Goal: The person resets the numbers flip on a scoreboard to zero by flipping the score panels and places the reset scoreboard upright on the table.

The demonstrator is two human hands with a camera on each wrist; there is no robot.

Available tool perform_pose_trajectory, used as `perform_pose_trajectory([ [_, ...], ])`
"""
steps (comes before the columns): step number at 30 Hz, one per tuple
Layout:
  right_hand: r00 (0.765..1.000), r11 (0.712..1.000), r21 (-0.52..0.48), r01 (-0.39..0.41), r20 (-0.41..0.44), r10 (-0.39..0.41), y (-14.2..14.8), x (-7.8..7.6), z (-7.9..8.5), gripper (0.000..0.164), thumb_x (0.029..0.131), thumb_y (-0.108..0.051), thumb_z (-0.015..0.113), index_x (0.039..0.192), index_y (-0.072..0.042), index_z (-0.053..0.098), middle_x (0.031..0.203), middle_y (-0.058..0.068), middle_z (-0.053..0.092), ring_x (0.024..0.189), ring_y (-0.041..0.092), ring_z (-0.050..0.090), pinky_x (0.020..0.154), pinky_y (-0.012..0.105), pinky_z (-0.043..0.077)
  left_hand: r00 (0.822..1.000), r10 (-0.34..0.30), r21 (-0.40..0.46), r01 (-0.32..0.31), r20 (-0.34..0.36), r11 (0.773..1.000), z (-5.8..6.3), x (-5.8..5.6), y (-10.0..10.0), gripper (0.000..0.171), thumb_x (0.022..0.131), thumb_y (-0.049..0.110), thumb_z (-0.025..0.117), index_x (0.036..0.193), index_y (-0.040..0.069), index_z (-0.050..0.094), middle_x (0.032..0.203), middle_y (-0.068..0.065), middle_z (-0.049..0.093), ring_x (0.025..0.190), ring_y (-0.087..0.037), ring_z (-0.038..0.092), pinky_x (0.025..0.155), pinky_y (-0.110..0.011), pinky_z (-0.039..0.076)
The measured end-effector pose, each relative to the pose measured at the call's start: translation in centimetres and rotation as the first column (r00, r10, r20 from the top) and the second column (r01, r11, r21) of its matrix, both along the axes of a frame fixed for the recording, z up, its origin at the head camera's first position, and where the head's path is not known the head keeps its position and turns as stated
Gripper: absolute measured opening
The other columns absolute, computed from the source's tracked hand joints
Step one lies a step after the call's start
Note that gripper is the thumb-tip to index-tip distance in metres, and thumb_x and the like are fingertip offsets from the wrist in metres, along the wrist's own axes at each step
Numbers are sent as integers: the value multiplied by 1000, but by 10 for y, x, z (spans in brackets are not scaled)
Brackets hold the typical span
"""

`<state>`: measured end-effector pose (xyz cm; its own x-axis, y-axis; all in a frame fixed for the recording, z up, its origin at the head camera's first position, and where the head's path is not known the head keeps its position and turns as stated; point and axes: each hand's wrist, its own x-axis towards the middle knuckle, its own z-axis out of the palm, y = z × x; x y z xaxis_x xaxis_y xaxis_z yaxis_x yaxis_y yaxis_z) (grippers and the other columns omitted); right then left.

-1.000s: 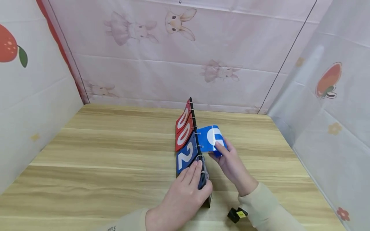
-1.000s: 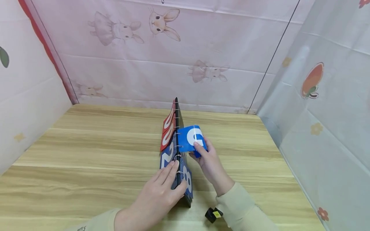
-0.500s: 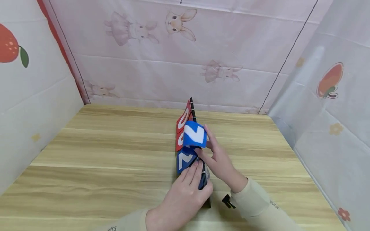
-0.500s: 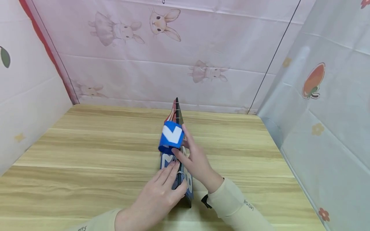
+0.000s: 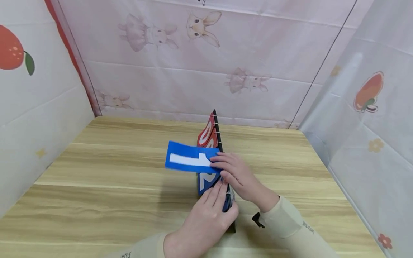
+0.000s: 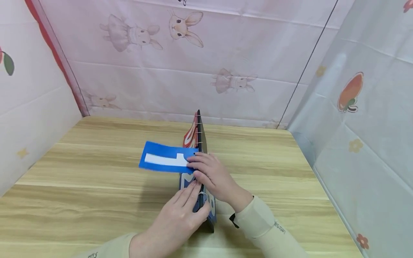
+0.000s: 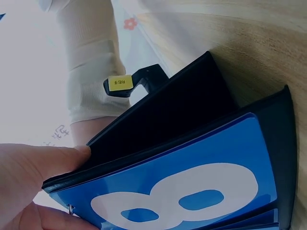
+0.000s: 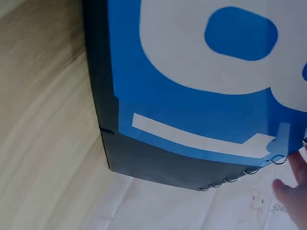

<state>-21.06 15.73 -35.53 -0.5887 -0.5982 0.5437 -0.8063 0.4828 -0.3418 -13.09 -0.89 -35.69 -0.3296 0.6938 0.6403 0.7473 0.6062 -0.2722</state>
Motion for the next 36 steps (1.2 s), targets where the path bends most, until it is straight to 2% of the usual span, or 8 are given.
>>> perform_pose_trajectory([
  [9, 999, 999, 33, 14, 52, -16, 2, 2, 6, 46, 102, -39, 27, 110, -9, 61, 119, 10, 60, 125, 28, 40, 103, 66, 20, 1000, -9, 27, 9, 4, 1000, 0, 1, 0, 47, 101, 6, 16, 90, 12, 62, 111, -25, 63, 104, -35, 58, 75, -40, 57],
  [13, 998, 1000, -11, 16, 61, -15, 4, 3, 7, 48, 102, -40, 25, 116, -7, 57, 123, 14, 58, 124, 29, 41, 102, 65, 24, 1000, -15, 41, 16, -18, 999, 0, 0, 1, 45, 101, 5, 19, 89, 11, 61, 110, -25, 63, 102, -34, 59, 75, -40, 57],
  [16, 998, 998, -64, -2, 65, 6, 6, 3, 4, 44, 103, -34, 27, 124, -4, 52, 121, 14, 58, 120, 28, 45, 100, 62, 31, 999, -18, 18, 17, 36, 1000, 0, 1, 0, 40, 101, 6, 21, 93, 13, 60, 113, -24, 62, 106, -34, 57, 79, -40, 56],
  [20, 998, 995, -84, -47, 47, 51, 6, 2, 3, 45, 103, -33, 26, 128, -3, 49, 111, 9, 62, 114, 27, 48, 98, 63, 32, 991, -19, -34, 24, 134, 999, 2, 3, -3, 22, 97, 9, 43, 111, 17, 58, 120, -23, 58, 115, -33, 51, 87, -43, 52],
  [25, 998, 996, -70, -52, 32, 54, 4, 1, 3, 46, 103, -33, 25, 126, -3, 51, 108, 7, 63, 116, 26, 48, 102, 67, 23, 980, -6, -16, 10, 200, 1000, 4, 4, -5, 45, 83, 12, 67, 125, 21, 53, 125, -21, 56, 120, -31, 47, 90, -44, 50],
  [30, 999, 999, 22, -33, 15, 32, 5, 2, 7, 51, 103, -39, 22, 121, -5, 56, 109, 7, 65, 119, 27, 46, 103, 66, 20, 993, -19, 44, 14, 117, 999, 5, 1, -3, 18, 96, 12, 45, 107, 15, 60, 119, -21, 60, 114, -30, 52, 86, -43, 52],
  [33, 1000, 992, 124, -20, 4, 19, 3, 2, 13, 57, 101, -45, 20, 121, -7, 57, 106, 4, 66, 117, 24, 48, 104, 64, 21, 998, -24, 52, 21, 60, 998, 5, 1, -1, 34, 102, 12, 27, 98, 12, 60, 114, -21, 63, 108, -30, 57, 83, -41, 54],
  [36, 997, 998, 60, -5, 81, 0, 3, 2, 14, 47, 103, -38, 25, 126, -7, 52, 114, 6, 62, 117, 23, 46, 103, 61, 25, 996, -20, 31, 17, 85, 999, 7, 1, 0, 31, 100, 9, 29, 98, 12, 60, 112, -20, 63, 104, -30, 59, 81, -40, 55],
])
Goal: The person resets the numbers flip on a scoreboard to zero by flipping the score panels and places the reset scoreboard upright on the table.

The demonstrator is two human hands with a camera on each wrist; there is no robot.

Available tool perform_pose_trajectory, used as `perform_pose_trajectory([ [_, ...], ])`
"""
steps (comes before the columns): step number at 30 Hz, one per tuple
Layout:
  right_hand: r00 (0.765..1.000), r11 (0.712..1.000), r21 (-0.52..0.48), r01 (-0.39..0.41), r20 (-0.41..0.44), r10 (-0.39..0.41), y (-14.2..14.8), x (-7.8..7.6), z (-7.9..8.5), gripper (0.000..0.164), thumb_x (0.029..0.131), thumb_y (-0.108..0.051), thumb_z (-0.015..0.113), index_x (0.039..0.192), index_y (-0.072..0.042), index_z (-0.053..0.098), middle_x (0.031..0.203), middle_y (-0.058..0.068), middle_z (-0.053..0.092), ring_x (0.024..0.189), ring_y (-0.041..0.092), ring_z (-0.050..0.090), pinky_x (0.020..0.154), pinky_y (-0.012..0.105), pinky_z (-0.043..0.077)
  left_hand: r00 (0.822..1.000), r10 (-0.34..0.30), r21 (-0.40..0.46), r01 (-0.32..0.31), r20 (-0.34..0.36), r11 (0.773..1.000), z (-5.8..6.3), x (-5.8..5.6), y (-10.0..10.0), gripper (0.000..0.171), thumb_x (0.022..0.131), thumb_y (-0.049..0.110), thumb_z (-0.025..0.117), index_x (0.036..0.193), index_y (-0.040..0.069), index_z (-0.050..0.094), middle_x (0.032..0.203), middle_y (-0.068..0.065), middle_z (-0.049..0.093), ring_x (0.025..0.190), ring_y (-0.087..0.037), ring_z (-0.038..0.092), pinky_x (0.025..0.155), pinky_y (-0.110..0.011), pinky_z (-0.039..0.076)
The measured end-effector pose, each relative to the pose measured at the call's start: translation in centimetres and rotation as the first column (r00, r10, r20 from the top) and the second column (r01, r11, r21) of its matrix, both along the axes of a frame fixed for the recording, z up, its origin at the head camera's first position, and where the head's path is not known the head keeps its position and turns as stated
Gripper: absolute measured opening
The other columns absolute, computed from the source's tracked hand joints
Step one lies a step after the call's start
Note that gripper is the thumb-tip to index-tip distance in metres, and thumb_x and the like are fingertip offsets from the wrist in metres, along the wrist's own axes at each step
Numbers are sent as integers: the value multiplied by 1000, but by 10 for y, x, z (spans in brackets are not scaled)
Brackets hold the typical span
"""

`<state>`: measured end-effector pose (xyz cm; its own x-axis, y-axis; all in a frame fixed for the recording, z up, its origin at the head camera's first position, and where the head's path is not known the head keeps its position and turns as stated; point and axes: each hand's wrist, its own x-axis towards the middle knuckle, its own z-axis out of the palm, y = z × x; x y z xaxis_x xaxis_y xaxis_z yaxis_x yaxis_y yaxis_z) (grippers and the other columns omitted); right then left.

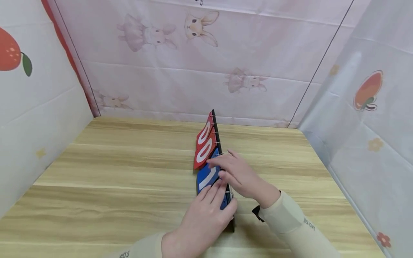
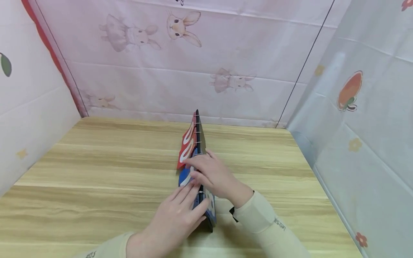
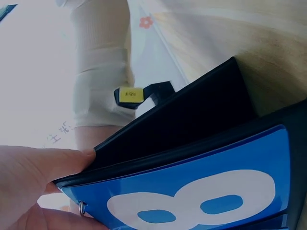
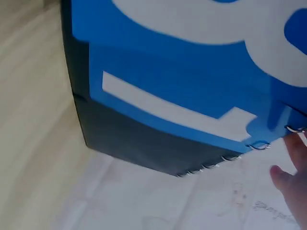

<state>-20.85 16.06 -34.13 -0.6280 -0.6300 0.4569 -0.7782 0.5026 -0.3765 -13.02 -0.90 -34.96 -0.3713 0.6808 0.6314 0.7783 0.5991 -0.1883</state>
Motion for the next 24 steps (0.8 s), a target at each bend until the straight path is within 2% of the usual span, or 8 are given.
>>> perform_pose_trajectory([
  [3, 981, 976, -178, 126, 166, -96, 3, 1, -5, 38, 102, -25, 33, 134, -6, 43, 128, 14, 52, 120, 26, 43, 101, 60, 31, 1000, 4, -12, -4, 27, 1000, 2, 1, 1, 21, 94, 7, 39, 96, 12, 60, 114, -20, 63, 105, -29, 59, 80, -40, 55],
  [5, 926, 934, -250, 257, 339, -165, 6, 3, -13, 41, 101, -21, 38, 139, -5, 34, 135, 18, 45, 122, 31, 41, 99, 58, 36, 1000, 6, -18, -6, 23, 1000, 4, 2, 1, 16, 90, 7, 47, 95, 12, 61, 113, -20, 64, 105, -29, 59, 80, -40, 55],
  [8, 750, 902, -202, 383, 638, -176, 10, 7, -29, 56, 101, -35, 36, 145, -6, 19, 145, 22, 30, 125, 37, 39, 101, 57, 33, 999, 4, -30, -2, 43, 1000, 5, 3, -1, 11, 86, 8, 56, 94, 13, 61, 113, -21, 63, 106, -30, 58, 81, -40, 55],
  [11, 544, 919, -159, 361, 836, -69, 12, 10, -45, 62, 100, -47, 27, 146, -7, 15, 149, 23, 22, 127, 40, 35, 103, 59, 29, 999, 5, -39, -3, 53, 999, 5, 3, -2, 11, 85, 8, 58, 94, 12, 62, 114, -22, 63, 107, -30, 58, 82, -40, 55],
  [13, 473, 924, -196, 328, 881, 19, 13, 11, -52, 63, 100, -49, 23, 145, -6, 18, 148, 24, 22, 127, 40, 35, 104, 59, 28, 999, 1, -35, 0, 42, 999, 4, 2, -3, 11, 87, 8, 55, 94, 13, 62, 114, -22, 63, 106, -30, 58, 81, -40, 55],
  [15, 458, 916, -234, 325, 887, 64, 14, 12, -55, 64, 100, -49, 22, 145, -3, 18, 147, 25, 24, 128, 39, 33, 104, 59, 26, 1000, -5, -29, 6, 21, 1000, 4, 1, -3, 13, 88, 7, 51, 93, 13, 62, 113, -22, 63, 106, -30, 59, 81, -40, 55],
  [20, 493, 886, -254, 387, 869, 34, 14, 14, -53, 64, 102, -42, 27, 146, -1, 6, 147, 28, 22, 126, 40, 36, 106, 59, 24, 1000, -25, -42, 24, -15, 999, 4, -1, -3, 18, 88, 7, 47, 94, 13, 62, 112, -22, 63, 106, -30, 58, 82, -39, 54],
  [24, 499, 814, -291, 503, 867, 2, 15, 14, -48, 67, 100, -33, 40, 146, -1, 3, 139, 29, 37, 121, 35, 44, 105, 53, 29, 1000, -29, -78, 29, -9, 997, 5, -1, -4, 14, 88, 9, 53, 97, 13, 63, 113, -22, 63, 107, -30, 57, 83, -39, 54],
])
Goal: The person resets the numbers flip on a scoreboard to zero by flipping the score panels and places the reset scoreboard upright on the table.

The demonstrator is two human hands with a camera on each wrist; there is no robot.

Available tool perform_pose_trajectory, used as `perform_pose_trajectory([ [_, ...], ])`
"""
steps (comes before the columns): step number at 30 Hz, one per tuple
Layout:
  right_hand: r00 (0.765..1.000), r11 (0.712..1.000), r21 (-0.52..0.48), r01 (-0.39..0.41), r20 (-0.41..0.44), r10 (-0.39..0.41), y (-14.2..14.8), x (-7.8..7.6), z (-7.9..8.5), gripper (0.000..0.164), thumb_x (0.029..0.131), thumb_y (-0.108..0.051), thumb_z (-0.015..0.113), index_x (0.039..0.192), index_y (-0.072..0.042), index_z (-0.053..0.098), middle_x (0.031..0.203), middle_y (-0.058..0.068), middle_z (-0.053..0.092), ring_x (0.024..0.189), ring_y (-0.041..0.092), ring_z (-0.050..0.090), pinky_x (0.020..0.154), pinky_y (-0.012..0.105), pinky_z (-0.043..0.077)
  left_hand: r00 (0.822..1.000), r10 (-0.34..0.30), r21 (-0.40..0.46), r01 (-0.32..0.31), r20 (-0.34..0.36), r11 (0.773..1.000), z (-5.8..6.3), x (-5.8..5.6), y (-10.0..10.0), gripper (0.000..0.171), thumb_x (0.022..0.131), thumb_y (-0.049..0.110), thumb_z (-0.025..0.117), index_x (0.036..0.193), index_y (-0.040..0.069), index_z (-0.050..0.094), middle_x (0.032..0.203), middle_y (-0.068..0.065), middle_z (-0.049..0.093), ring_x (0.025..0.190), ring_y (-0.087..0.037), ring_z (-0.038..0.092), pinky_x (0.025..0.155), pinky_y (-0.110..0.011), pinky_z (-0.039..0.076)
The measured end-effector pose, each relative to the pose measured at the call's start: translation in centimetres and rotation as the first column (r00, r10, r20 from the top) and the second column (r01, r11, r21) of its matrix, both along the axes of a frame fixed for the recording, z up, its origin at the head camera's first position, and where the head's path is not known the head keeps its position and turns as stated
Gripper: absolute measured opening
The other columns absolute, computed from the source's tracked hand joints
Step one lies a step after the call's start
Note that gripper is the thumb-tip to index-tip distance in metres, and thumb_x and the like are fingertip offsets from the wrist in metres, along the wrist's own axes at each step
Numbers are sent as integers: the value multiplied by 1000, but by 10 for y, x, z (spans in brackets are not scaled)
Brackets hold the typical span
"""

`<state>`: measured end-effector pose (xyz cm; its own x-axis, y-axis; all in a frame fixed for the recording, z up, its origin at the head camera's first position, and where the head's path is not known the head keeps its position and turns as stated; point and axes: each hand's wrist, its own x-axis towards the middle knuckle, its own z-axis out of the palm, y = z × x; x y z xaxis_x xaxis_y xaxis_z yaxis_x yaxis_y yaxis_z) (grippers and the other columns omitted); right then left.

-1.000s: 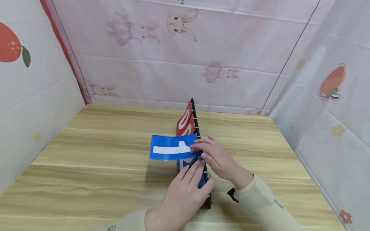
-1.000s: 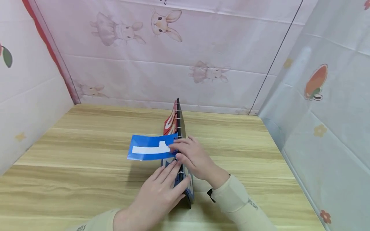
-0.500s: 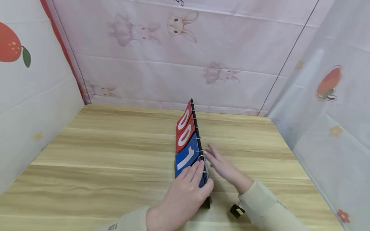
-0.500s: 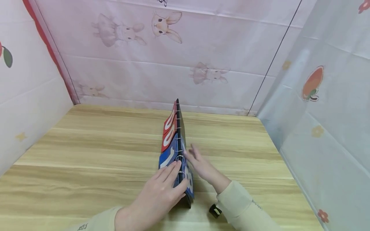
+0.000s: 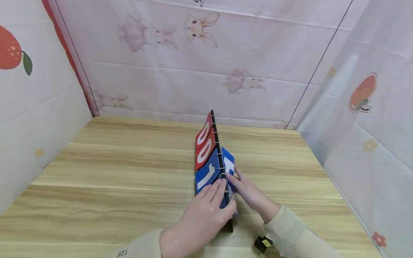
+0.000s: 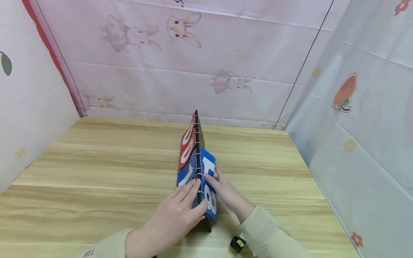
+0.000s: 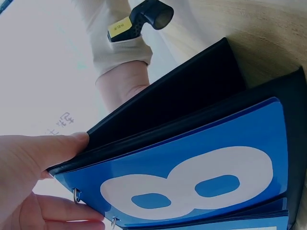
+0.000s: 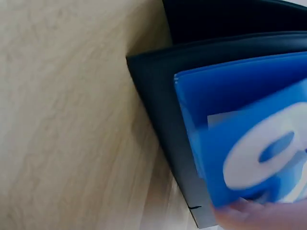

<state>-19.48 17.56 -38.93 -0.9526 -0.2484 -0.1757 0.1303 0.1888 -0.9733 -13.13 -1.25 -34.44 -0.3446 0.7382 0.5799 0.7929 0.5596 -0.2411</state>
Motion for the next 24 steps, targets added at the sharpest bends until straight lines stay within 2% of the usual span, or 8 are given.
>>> perform_pose_trajectory([
  [3, 994, 979, -173, 112, 24, -109, 3, -2, 8, 65, 98, -23, 46, 145, -1, 7, 130, 24, 46, 111, 25, 52, 98, 38, 42, 999, 0, -22, 0, 38, 1000, 1, 1, -1, 12, 88, 11, 57, 98, 14, 62, 116, -22, 62, 108, -30, 57, 84, -39, 54],
  [5, 989, 930, -336, 146, 40, -141, 6, -3, 16, 59, 98, -16, 45, 144, 0, 12, 123, 17, 49, 102, 17, 56, 90, 27, 47, 998, 0, -23, 1, 58, 1000, 2, 1, -1, 11, 87, 11, 59, 97, 15, 61, 116, -22, 61, 108, -30, 57, 84, -39, 54],
  [9, 993, 829, -549, 105, 19, -114, 8, -2, 34, 51, 99, -12, 39, 142, 1, 14, 121, 8, 48, 100, 10, 57, 85, 20, 49, 996, 7, -30, -4, 91, 1000, 2, 1, -1, 12, 86, 13, 63, 98, 16, 62, 118, -21, 61, 108, -30, 57, 84, -40, 54],
  [12, 994, 815, -576, 57, -45, -101, 3, -1, 43, 53, 99, -15, 40, 143, -2, 12, 130, 11, 42, 113, 16, 52, 94, 24, 45, 996, 12, -41, -8, 92, 999, 2, 1, -1, 15, 84, 15, 66, 99, 16, 62, 118, -21, 61, 108, -31, 57, 84, -40, 54],
  [15, 977, 892, -451, 30, -176, -123, -5, -1, 47, 53, 99, -17, 42, 143, -7, 16, 138, 17, 34, 121, 24, 44, 104, 36, 36, 998, 6, -35, -4, 69, 999, 2, 1, -1, 15, 84, 15, 67, 99, 15, 62, 116, -21, 62, 106, -31, 58, 84, -40, 54],
  [18, 918, 986, -161, 39, -384, -99, -12, 0, 45, 54, 98, -15, 45, 145, -12, 18, 142, 22, 30, 122, 33, 42, 103, 51, 34, 999, -9, -12, 10, 44, 1000, 1, 0, -1, 11, 86, 13, 62, 97, 15, 62, 113, -21, 63, 104, -31, 59, 82, -39, 54],
  [21, 821, 987, 117, 111, -571, -25, -16, 1, 41, 58, 96, -11, 49, 146, -16, 19, 145, 23, 29, 121, 38, 42, 96, 58, 39, 1000, -21, -1, 21, 7, 1000, 1, -1, -1, 9, 91, 11, 54, 96, 14, 62, 111, -21, 64, 101, -31, 60, 80, -39, 55],
  [24, 741, 958, 238, 159, -670, 43, -18, 0, 39, 62, 94, -8, 52, 147, -14, 19, 145, 23, 30, 121, 41, 41, 91, 60, 41, 1000, -20, 2, 20, -11, 1000, 1, -2, -2, 13, 94, 10, 49, 95, 13, 61, 110, -21, 64, 101, -31, 60, 79, -38, 56],
])
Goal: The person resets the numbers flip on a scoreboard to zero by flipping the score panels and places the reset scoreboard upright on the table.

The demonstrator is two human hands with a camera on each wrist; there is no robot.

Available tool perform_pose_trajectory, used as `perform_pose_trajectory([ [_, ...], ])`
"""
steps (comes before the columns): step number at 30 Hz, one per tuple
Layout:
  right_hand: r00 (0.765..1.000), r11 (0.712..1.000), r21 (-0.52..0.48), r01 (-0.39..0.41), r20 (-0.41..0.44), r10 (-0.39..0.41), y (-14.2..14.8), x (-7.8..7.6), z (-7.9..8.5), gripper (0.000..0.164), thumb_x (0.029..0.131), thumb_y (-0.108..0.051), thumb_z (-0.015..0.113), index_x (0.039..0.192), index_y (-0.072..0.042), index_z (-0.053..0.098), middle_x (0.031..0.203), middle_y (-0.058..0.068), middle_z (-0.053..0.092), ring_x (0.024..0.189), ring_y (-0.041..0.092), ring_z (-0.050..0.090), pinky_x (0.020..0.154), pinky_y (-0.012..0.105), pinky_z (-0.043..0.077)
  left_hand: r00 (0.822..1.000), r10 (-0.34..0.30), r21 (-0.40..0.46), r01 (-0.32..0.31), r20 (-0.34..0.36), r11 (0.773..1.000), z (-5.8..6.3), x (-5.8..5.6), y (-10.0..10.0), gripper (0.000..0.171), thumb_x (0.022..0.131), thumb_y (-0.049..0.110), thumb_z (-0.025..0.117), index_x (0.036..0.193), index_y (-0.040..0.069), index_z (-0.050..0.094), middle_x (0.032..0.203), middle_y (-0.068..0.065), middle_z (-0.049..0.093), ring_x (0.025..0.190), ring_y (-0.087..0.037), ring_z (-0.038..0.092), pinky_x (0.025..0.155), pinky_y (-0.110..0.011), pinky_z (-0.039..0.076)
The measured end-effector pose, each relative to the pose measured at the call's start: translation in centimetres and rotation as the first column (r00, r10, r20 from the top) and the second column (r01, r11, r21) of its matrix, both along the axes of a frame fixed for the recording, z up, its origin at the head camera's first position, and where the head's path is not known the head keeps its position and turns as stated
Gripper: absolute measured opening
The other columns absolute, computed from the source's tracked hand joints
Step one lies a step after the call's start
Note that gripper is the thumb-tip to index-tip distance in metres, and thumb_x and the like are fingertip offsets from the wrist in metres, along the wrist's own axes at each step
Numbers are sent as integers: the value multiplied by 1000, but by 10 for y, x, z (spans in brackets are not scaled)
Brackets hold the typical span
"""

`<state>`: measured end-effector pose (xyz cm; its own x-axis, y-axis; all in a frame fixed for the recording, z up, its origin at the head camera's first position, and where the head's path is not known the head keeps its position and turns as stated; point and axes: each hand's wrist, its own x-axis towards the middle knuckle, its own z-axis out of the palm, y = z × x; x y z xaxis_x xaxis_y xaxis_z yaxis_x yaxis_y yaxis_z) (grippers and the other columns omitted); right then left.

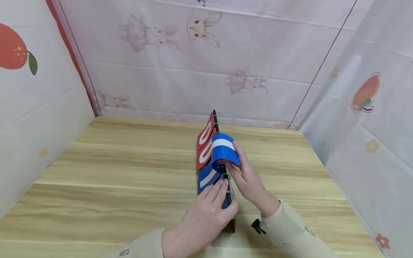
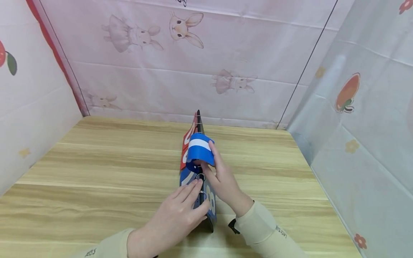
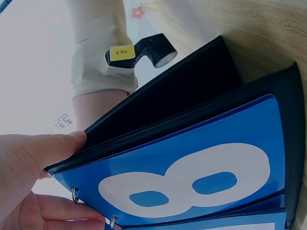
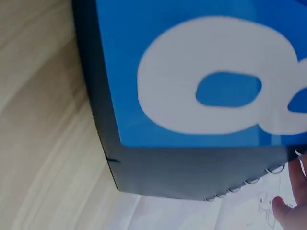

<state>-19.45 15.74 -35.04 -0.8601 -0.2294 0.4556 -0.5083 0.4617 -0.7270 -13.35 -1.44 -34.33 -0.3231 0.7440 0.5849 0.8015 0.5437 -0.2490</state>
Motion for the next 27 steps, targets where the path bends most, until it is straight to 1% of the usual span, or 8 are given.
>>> perform_pose_trajectory([
  [3, 997, 996, 86, -14, -77, 21, 0, -1, 1, 69, 93, -6, 54, 148, -12, 13, 144, 26, 31, 121, 42, 42, 90, 60, 42, 1000, 5, 10, -5, 4, 1000, -1, 0, 0, 10, 90, 10, 54, 95, 13, 61, 110, -21, 64, 101, -31, 60, 79, -39, 56],
  [8, 961, 969, 226, -104, -227, 156, 2, -7, 0, 73, 100, -35, 39, 146, -3, -7, 125, 16, 58, 118, 32, 49, 95, 59, 40, 1000, 16, 14, -16, 11, 1000, -1, 2, 0, 11, 87, 7, 57, 96, 13, 61, 112, -21, 64, 104, -30, 59, 81, -39, 55],
  [10, 947, 955, 264, -134, -251, 202, 3, -8, -1, 68, 100, -45, 27, 146, -1, 4, 115, 9, 66, 119, 26, 49, 100, 61, 33, 1000, 17, 2, -17, -1, 1000, -1, 2, 0, 11, 88, 7, 57, 96, 13, 61, 112, -21, 64, 104, -30, 59, 82, -38, 55],
  [12, 941, 942, 307, -136, -258, 220, 3, -9, -1, 59, 100, -44, 26, 143, -3, 27, 118, 9, 64, 121, 25, 46, 101, 64, 29, 1000, 16, -12, -16, -1, 1000, -1, 2, 0, 12, 86, 10, 62, 97, 13, 61, 113, -21, 63, 104, -30, 59, 83, -38, 55],
  [16, 904, 912, 376, -165, -312, 292, 5, -10, -3, 53, 102, -40, 22, 122, -7, 57, 124, 12, 57, 124, 29, 42, 99, 67, 26, 1000, 17, -30, -17, -10, 999, 0, 2, 0, 13, 85, 11, 64, 98, 13, 61, 114, -21, 63, 103, -30, 59, 82, -37, 55],
  [19, 885, 903, 385, -193, -328, 329, 6, -9, -6, 53, 103, -39, 20, 118, -6, 60, 125, 14, 56, 124, 31, 40, 97, 69, 25, 1000, 8, -29, -7, 10, 1000, -1, 2, 0, 12, 87, 11, 62, 99, 12, 60, 115, -21, 62, 105, -30, 59, 83, -38, 54],
  [22, 892, 913, 353, -205, -317, 322, 7, -9, -7, 52, 103, -38, 21, 119, -5, 59, 125, 14, 57, 125, 31, 40, 99, 70, 22, 1000, 1, -10, -2, -6, 1000, -3, 2, 2, 9, 92, 8, 53, 97, 11, 60, 114, -21, 63, 105, -31, 58, 82, -38, 55],
  [27, 903, 923, 322, -210, -297, 309, 7, -9, -4, 45, 103, -32, 26, 114, -6, 61, 119, 13, 61, 121, 31, 44, 100, 70, 21, 999, 17, 17, -16, -34, 1000, -6, 2, 3, 26, 97, 4, 35, 96, 12, 60, 111, -21, 64, 104, -31, 59, 80, -38, 55],
])
